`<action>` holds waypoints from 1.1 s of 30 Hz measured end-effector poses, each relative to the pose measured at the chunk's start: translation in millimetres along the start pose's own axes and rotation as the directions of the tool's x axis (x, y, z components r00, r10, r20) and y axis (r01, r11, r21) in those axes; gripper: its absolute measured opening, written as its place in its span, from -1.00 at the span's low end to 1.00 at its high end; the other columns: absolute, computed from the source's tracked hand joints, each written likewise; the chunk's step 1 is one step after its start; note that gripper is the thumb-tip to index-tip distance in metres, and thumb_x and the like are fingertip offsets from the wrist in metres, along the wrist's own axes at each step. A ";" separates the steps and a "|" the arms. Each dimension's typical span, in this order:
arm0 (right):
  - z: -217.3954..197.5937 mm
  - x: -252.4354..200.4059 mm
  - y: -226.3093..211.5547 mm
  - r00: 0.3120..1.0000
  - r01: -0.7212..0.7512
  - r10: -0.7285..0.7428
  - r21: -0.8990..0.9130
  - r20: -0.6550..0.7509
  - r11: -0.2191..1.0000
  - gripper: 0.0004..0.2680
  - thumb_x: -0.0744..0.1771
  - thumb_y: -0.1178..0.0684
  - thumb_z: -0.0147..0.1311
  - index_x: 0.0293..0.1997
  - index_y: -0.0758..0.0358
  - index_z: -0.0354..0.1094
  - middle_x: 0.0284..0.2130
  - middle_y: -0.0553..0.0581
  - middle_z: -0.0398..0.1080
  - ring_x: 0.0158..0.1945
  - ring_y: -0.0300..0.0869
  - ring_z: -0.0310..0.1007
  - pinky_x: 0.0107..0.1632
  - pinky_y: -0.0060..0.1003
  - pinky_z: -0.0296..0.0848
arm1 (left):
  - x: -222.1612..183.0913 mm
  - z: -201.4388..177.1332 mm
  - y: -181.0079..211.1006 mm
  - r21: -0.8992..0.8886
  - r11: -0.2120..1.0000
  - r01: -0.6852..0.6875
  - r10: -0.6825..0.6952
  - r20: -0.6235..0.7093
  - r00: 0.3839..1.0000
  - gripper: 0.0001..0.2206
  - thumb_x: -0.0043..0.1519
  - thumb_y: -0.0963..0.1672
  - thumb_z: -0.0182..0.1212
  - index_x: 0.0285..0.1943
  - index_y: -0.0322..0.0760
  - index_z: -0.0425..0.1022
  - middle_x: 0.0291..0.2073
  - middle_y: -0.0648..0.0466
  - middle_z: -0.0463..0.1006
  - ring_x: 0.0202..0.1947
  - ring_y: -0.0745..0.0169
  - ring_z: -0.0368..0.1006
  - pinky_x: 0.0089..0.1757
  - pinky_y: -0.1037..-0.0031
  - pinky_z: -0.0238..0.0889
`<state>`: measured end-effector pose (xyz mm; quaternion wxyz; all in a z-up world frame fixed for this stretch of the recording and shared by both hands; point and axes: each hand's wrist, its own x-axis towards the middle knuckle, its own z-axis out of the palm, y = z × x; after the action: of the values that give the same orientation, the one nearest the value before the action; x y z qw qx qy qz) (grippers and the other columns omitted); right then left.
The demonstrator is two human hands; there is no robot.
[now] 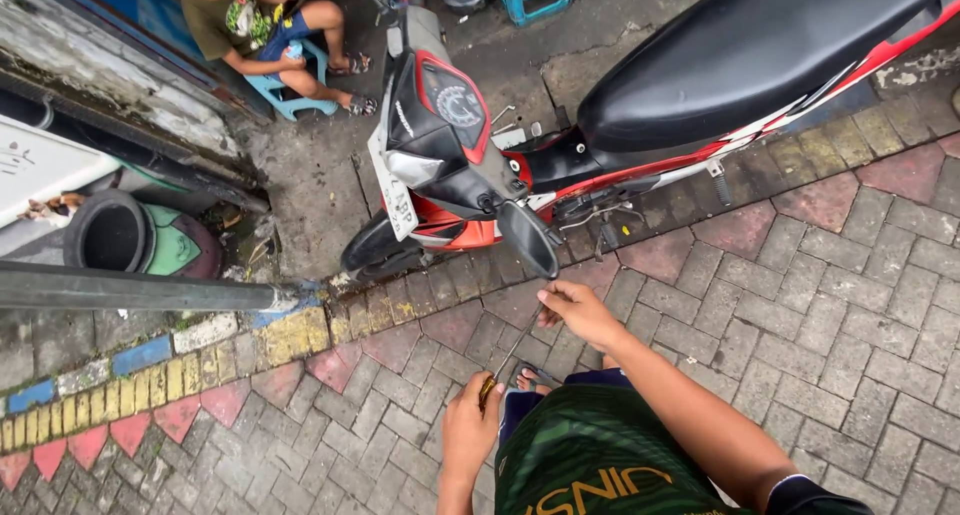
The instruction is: Repairing the front fairing of a motorcycle by removing screws with a screwdriver and inspecting internal components.
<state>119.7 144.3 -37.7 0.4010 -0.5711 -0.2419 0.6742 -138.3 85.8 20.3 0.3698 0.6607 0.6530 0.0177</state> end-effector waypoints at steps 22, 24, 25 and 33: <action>273.1 6.0 29.4 0.963 0.048 -0.240 0.801 0.121 0.597 -0.71 0.44 -0.15 -0.10 -0.39 0.18 0.31 -0.69 -0.12 -0.08 -0.69 -0.34 -0.29 -0.61 -0.38 -0.22 | -47.5 -74.5 -123.4 -0.428 0.899 -0.097 0.071 -0.076 0.995 -0.70 0.46 0.02 -0.10 -0.25 -0.19 0.20 -0.58 0.10 0.25 -0.56 0.23 0.16 -0.40 0.31 0.03; 282.9 21.0 25.2 0.959 -0.011 -0.230 0.833 0.166 0.553 -0.70 0.43 -0.18 -0.05 -0.42 0.15 0.28 -0.69 -0.12 -0.09 -0.67 -0.34 -0.31 -0.60 -0.37 -0.22 | -47.3 -101.8 -120.3 -0.449 0.888 -0.096 0.090 -0.036 0.995 -0.81 0.41 -0.02 0.02 -0.11 -0.19 0.32 -0.47 0.07 0.42 -0.43 0.11 0.33 -0.30 0.33 0.17; 291.3 23.8 19.2 0.958 -0.024 -0.225 0.827 0.181 0.561 -0.70 0.43 -0.18 -0.05 -0.42 0.15 0.28 -0.69 -0.12 -0.09 -0.67 -0.34 -0.31 -0.60 -0.37 -0.22 | -47.2 -108.5 -121.9 -0.455 0.886 -0.089 0.077 -0.045 0.996 -0.81 0.41 -0.02 0.02 -0.11 -0.19 0.32 -0.47 0.07 0.42 -0.43 0.11 0.33 -0.30 0.33 0.17; 341.6 81.0 -13.1 0.963 -0.067 -0.179 0.819 0.203 0.570 -0.72 0.42 -0.15 -0.04 -0.42 0.16 0.24 -0.70 -0.14 -0.11 -0.68 -0.35 -0.36 -0.61 -0.39 -0.27 | -5.2 -156.9 -143.3 -0.395 0.905 -0.160 0.115 -0.134 0.984 -0.75 0.38 -0.01 0.07 0.07 -0.20 0.29 -0.42 0.04 0.42 -0.43 -0.12 0.38 -0.36 0.19 0.17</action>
<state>-208.2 262.9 4.7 0.6049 -0.2174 0.0284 0.7655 -340.3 136.2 63.2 0.4604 0.6125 0.6059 0.2140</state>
